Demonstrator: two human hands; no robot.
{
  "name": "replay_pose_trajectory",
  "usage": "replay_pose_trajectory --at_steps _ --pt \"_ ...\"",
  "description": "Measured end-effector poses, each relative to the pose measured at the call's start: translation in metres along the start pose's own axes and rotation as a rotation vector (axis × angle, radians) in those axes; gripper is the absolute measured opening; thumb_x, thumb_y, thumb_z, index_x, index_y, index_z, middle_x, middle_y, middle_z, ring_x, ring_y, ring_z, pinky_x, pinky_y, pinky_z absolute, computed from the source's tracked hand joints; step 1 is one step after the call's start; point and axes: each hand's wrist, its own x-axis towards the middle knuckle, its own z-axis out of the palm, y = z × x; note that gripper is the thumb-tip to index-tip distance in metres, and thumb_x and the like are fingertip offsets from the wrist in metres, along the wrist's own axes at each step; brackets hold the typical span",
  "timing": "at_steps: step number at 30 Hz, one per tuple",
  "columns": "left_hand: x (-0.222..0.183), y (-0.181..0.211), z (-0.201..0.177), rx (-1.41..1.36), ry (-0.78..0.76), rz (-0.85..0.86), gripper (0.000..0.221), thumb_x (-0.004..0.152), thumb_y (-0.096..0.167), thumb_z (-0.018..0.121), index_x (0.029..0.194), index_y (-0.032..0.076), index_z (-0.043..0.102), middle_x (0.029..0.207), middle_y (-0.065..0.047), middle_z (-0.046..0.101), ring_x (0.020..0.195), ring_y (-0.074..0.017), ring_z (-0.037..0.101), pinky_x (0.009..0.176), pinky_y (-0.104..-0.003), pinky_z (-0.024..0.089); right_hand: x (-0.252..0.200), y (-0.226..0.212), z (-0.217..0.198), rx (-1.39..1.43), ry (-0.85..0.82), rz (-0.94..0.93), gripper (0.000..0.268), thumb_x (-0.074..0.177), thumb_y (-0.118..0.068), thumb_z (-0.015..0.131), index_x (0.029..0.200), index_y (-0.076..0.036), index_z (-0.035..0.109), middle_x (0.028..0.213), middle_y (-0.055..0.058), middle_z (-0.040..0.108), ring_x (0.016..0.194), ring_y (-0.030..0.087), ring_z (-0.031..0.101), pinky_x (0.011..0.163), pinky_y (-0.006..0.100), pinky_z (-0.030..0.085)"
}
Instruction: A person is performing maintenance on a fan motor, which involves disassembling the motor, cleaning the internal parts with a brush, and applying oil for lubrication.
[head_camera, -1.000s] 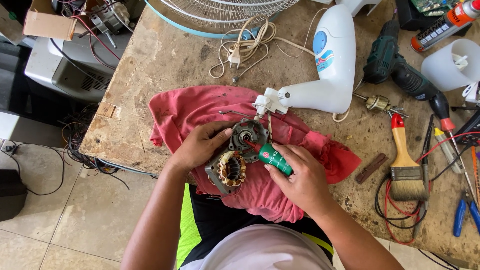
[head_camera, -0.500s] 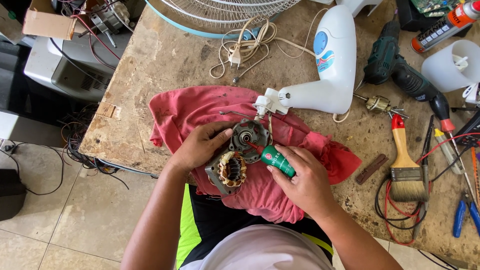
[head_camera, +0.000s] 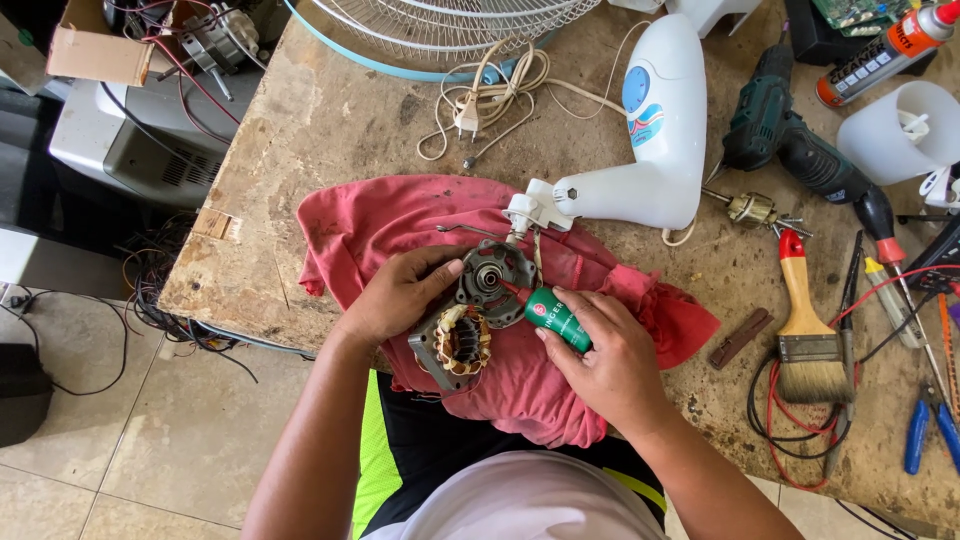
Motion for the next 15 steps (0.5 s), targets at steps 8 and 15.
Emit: replay_pose_trajectory --at_steps 8,15 --pt "-0.0033 0.0064 0.0041 0.007 0.005 -0.026 0.038 0.098 0.031 0.065 0.128 0.009 0.072 0.119 -0.018 0.076 0.118 -0.0305 0.068 0.102 -0.046 0.051 0.0024 0.0035 0.0038 -0.018 0.021 0.018 0.041 0.083 -0.020 0.081 0.120 -0.006 0.073 0.105 0.012 0.072 0.099 0.030 0.072 0.087 0.038 0.058" --pt "-0.0031 0.0096 0.0025 0.010 0.002 -0.043 0.037 0.098 0.032 0.066 0.128 0.011 0.073 0.118 -0.015 0.077 0.119 -0.0282 0.069 0.102 -0.045 0.051 -0.0009 0.0057 0.0045 -0.027 0.011 0.011 0.040 0.082 -0.020 0.081 0.119 -0.007 0.074 0.104 0.011 0.072 0.098 0.029 0.072 0.087 0.037 0.058"
